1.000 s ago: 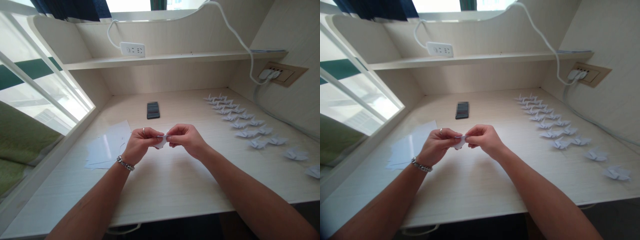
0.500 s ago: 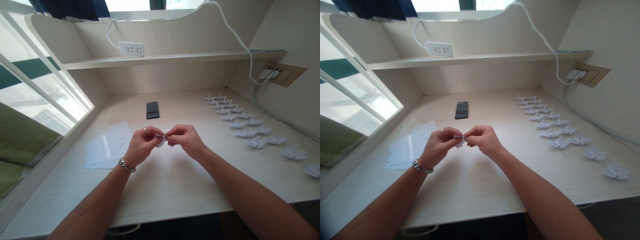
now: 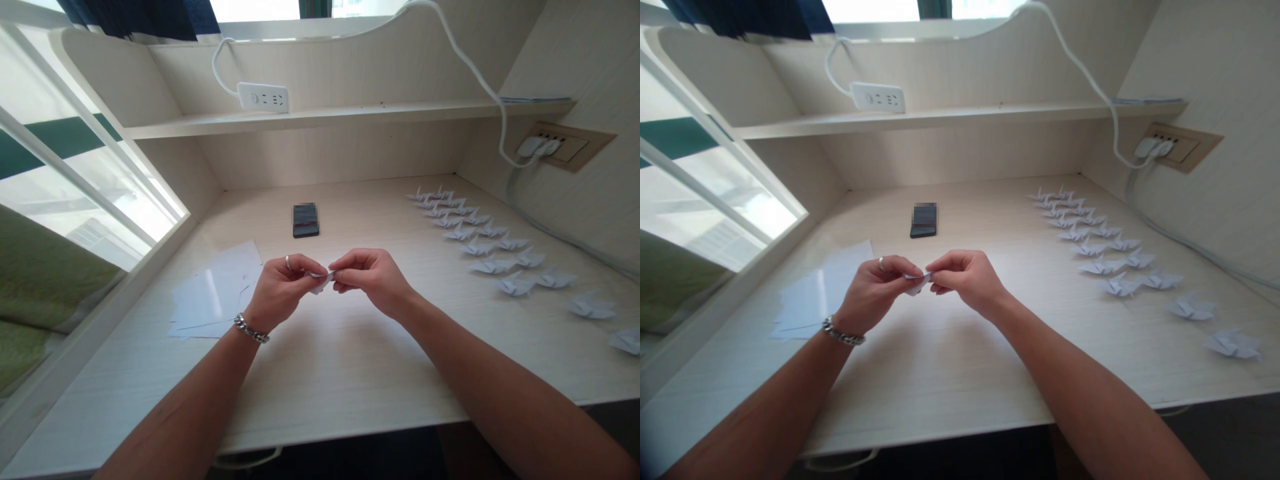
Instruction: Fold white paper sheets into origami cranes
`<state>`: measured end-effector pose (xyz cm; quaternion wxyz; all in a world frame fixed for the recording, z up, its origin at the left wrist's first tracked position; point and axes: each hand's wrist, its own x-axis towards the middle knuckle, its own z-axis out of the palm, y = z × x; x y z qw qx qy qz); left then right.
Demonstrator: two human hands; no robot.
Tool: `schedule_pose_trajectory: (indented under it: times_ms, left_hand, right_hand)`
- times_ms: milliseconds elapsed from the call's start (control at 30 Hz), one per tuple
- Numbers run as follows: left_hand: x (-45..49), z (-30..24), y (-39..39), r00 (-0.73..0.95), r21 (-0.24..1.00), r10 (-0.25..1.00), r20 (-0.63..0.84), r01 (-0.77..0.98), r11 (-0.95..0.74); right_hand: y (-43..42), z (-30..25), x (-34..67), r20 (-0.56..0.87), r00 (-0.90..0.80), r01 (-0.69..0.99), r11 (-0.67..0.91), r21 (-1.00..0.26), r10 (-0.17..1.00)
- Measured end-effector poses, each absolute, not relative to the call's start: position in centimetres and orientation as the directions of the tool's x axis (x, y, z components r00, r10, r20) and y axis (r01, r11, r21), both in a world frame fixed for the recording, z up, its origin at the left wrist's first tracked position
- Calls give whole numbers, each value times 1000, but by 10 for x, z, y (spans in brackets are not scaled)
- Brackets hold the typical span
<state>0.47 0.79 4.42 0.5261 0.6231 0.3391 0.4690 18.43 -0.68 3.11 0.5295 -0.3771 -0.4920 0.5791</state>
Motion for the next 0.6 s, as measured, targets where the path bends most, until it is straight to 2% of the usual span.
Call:
schedule_pose_trajectory:
  times_ms: [267,600]
  left_hand:
    - [4,45,7,340,974,917,209,12,-226]
    - [3,44,8,353,974,909,222,-34,-224]
  right_hand:
    - [-7,32,186,29,-188,-306,-30,-952,982]
    - [-8,35,189,0,-245,-324,-82,-943,970]
